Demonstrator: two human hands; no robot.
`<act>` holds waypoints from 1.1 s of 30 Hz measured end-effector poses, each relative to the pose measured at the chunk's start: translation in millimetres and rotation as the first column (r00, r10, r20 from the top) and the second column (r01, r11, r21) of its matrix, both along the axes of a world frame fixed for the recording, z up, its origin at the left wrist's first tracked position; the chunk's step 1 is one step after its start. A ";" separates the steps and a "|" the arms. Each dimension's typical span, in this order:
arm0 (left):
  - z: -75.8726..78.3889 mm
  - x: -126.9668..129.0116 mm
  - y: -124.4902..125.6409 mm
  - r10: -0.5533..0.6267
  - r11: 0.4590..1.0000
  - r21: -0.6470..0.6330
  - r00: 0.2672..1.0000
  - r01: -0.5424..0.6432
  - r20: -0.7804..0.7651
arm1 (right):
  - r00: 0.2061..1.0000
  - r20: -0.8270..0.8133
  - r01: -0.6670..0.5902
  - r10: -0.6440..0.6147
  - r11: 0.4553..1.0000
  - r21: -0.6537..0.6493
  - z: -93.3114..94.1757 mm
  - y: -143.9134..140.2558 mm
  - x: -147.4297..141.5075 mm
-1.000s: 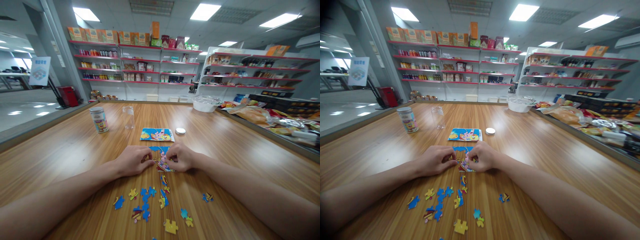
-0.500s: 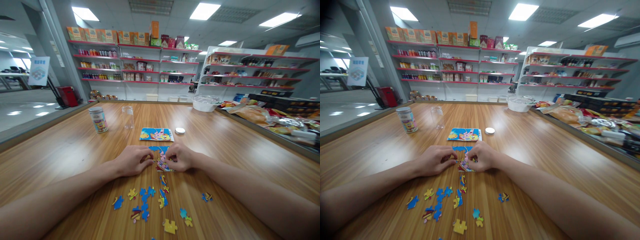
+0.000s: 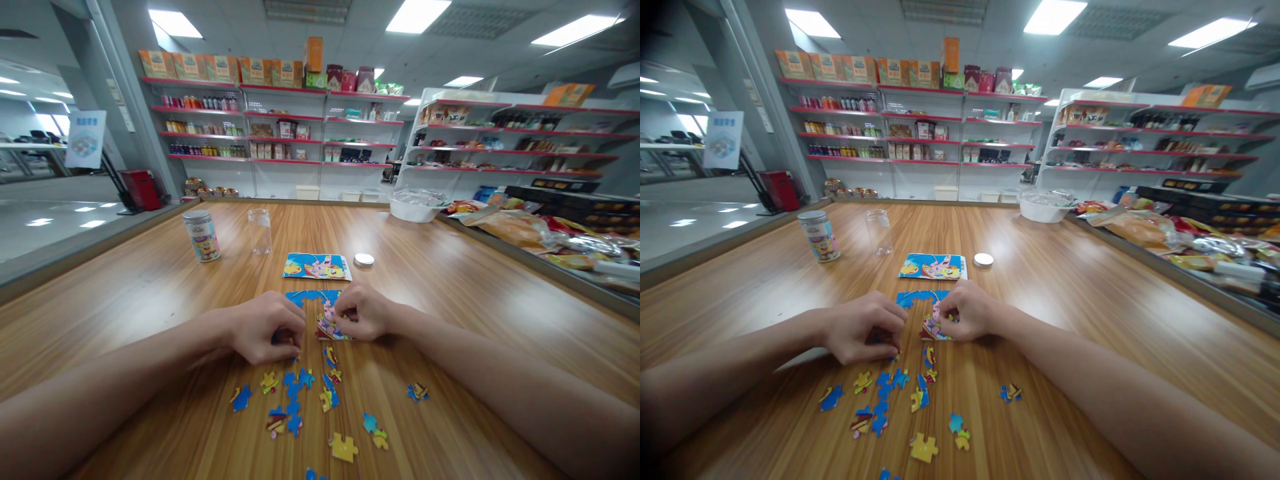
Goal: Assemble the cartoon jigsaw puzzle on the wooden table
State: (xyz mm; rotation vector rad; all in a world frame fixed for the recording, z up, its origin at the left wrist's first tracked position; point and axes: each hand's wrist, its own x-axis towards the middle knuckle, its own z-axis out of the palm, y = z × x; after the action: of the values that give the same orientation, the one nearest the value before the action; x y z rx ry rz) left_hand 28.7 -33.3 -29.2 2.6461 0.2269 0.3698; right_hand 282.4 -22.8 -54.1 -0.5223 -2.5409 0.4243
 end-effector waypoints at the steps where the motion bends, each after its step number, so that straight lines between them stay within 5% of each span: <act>1: 4.3 1.0 -2.8 -0.017 1.000 -0.023 1.000 0.016 -0.013 | 1.000 -0.002 -0.001 0.001 1.000 -0.001 0.1 0.2 -0.1; 6: 22.2 4.9 -17.3 -0.132 0.977 -0.187 0.977 0.101 -0.166 | 1.000 -0.001 -0.010 0.010 1.000 -0.002 0.4 0.5 -0.8; 12: 38.5 4.5 -25.9 -0.115 0.963 -0.270 0.913 0.006 -0.390 | 1.000 0.004 0.000 0.000 1.000 0.006 2.2 -0.9 -1.2; 16: 49.0 11.4 -41.2 0.038 0.996 -0.048 0.852 -0.074 -0.522 | 1.000 0.024 -0.005 0.005 1.000 0.005 0.9 -0.4 0.1; 22: 53.0 18.9 -60.3 0.143 0.977 0.212 0.820 -0.027 -0.555 | 1.000 0.012 -0.022 0.022 1.000 -0.004 0.6 -0.1 0.1; 33: 61.4 22.4 -65.4 0.160 0.964 0.265 0.730 0.029 -0.664 | 1.000 0.025 0.000 0.001 1.000 -0.020 2.6 -1.0 -0.1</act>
State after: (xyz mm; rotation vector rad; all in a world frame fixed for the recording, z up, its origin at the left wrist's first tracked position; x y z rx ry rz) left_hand 51.1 -98.8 32.3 2.9247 0.5356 -0.6353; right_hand 282.3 -23.8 -51.4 -0.5378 -2.5636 0.4461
